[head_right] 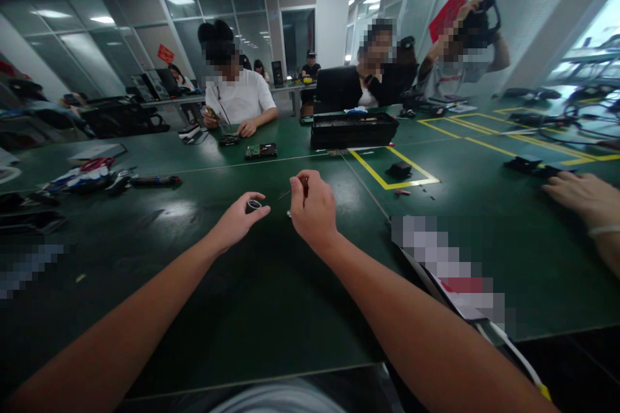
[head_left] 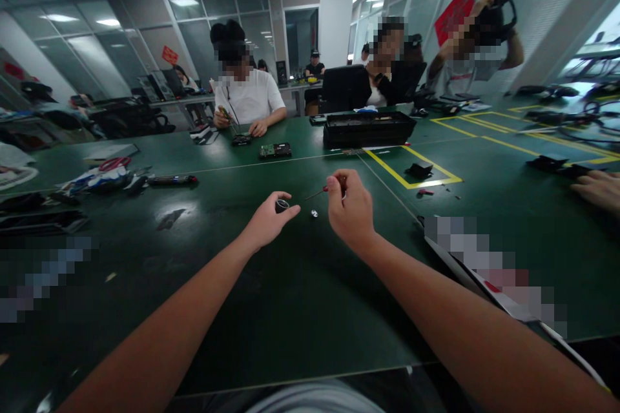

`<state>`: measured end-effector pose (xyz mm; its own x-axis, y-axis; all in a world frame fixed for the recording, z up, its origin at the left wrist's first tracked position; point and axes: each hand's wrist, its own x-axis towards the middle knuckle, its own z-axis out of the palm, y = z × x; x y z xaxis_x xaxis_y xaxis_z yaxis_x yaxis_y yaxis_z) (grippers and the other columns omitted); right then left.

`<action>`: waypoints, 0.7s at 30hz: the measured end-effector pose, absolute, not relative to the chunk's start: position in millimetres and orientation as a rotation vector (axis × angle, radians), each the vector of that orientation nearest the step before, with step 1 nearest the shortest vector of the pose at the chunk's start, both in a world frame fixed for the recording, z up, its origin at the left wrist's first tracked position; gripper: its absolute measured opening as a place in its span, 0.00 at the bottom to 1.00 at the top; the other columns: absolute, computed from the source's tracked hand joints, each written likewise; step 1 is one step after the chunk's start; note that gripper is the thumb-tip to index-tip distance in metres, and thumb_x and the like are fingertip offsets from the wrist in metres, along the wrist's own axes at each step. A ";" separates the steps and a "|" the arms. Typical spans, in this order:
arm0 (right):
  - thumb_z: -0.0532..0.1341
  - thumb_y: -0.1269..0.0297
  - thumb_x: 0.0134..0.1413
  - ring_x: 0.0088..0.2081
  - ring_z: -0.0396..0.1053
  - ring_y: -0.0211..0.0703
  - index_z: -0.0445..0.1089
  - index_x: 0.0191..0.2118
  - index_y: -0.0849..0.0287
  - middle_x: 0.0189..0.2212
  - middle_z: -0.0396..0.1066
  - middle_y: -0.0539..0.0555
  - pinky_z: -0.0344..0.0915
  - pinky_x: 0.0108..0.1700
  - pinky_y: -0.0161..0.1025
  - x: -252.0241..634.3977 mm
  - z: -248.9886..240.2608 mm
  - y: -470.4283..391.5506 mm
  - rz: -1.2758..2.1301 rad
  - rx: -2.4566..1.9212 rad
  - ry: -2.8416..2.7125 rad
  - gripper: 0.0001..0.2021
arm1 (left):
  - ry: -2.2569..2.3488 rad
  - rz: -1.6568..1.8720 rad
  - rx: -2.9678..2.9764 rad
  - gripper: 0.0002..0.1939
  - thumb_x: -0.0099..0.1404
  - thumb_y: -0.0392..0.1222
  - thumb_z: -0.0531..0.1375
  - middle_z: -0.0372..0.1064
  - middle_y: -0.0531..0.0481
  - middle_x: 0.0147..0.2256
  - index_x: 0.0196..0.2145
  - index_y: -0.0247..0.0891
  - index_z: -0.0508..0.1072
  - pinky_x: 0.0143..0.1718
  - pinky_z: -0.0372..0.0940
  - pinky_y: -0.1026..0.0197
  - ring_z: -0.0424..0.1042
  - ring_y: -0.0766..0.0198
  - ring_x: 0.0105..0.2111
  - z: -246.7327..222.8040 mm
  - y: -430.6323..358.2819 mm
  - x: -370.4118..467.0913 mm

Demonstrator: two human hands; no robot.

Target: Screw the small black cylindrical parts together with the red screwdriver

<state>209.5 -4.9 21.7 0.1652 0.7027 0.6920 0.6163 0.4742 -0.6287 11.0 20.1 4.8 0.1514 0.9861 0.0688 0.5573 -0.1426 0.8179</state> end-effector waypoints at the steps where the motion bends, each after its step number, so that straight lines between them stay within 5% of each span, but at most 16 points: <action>1: 0.51 0.59 0.69 0.32 0.69 0.45 0.65 0.41 0.55 0.31 0.72 0.53 0.62 0.37 0.43 209.2 21.5 -4.9 0.087 -1.194 -1.513 0.09 | 1.491 0.760 1.876 0.22 0.65 0.54 0.63 0.72 0.43 0.47 0.52 0.40 0.72 0.47 0.67 0.53 0.72 0.53 0.45 6.7 19.9 12.7; 5: 0.51 0.59 0.69 0.34 0.70 0.45 0.65 0.41 0.55 0.32 0.73 0.53 0.62 0.38 0.43 208.4 21.0 -4.3 0.077 -1.175 -1.496 0.09 | 1.525 0.434 2.120 0.14 0.66 0.49 0.64 0.74 0.44 0.43 0.47 0.41 0.75 0.45 0.67 0.53 0.73 0.51 0.42 11.9 19.3 27.7; 12: 0.51 0.58 0.70 0.34 0.70 0.45 0.65 0.41 0.55 0.32 0.73 0.53 0.63 0.39 0.44 209.7 18.8 -2.3 0.058 -1.159 -1.481 0.09 | 1.586 0.192 2.386 0.16 0.68 0.47 0.60 0.74 0.42 0.46 0.52 0.43 0.74 0.41 0.67 0.51 0.74 0.47 0.43 10.8 24.5 59.6; 21: 0.55 0.58 0.67 0.37 0.71 0.49 0.70 0.41 0.57 0.35 0.75 0.58 0.64 0.41 0.45 211.3 35.1 0.3 -0.037 -1.303 -1.592 0.10 | 1.560 0.309 2.271 0.12 0.68 0.49 0.61 0.76 0.43 0.43 0.43 0.41 0.77 0.41 0.67 0.53 0.74 0.50 0.41 1.7 36.9 56.2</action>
